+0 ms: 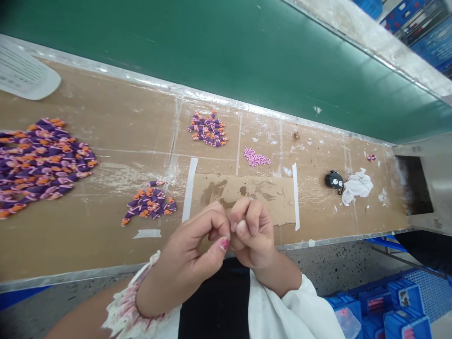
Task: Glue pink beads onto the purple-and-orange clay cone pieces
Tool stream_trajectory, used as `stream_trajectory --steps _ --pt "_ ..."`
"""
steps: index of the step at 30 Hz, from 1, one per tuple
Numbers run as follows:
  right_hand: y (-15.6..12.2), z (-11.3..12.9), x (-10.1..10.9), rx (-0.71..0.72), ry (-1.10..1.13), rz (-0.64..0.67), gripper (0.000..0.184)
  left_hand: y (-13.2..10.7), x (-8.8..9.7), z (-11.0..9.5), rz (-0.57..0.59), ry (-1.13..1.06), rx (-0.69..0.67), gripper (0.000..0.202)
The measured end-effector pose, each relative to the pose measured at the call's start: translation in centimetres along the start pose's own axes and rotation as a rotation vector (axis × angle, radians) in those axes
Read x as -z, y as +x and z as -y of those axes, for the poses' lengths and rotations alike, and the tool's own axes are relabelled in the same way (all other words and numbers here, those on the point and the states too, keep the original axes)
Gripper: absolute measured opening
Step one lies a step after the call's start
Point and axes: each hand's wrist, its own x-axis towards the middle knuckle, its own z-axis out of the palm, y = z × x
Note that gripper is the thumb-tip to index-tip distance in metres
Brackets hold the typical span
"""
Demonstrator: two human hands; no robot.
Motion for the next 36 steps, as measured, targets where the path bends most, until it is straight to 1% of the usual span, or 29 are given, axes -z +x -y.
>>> stream_trajectory --steps 2,4,7,9,12,15,18,20,24,28,36 --pt "0.1 0.1 0.2 -0.001 0.073 0.003 0.042 -0.2 -0.2 0.0 -0.008 -0.007 -0.04 0.018" --pt "0.3 0.2 0.5 -0.026 0.191 0.049 0.039 -0.4 -0.2 0.0 -0.017 -0.006 -0.068 0.018" --pt "0.5 0.1 0.9 -0.11 0.39 0.131 0.037 -0.3 0.2 0.2 -0.057 0.023 -0.078 0.017" --pt "0.6 0.1 0.9 -0.157 0.488 0.175 0.036 -0.2 0.5 0.5 -0.078 0.054 -0.074 0.012" --pt "0.6 0.1 0.7 -0.172 0.546 0.22 0.035 0.1 0.7 0.7 -0.039 0.072 -0.062 0.007" --pt "0.4 0.2 0.3 -0.147 0.462 0.195 0.032 0.2 0.6 0.6 -0.001 0.051 -0.07 0.008" --pt "0.2 0.2 0.0 -0.111 0.318 0.139 0.027 0.3 0.5 0.3 -0.002 0.056 -0.052 0.014" --pt "0.1 0.2 -0.1 -0.085 0.263 0.124 0.023 0.3 0.5 0.2 -0.004 0.062 -0.036 0.016" --pt "0.1 0.2 -0.3 -0.039 0.234 0.122 0.025 0.3 0.5 0.3 -0.006 0.033 -0.052 0.016" --pt "0.3 0.2 -0.3 -0.032 0.234 0.149 0.028 0.2 0.6 0.5 -0.006 0.009 -0.075 0.015" --pt "0.5 0.2 -0.1 0.062 0.102 0.151 0.029 0.3 0.8 0.6 0.002 0.027 -0.098 0.014"
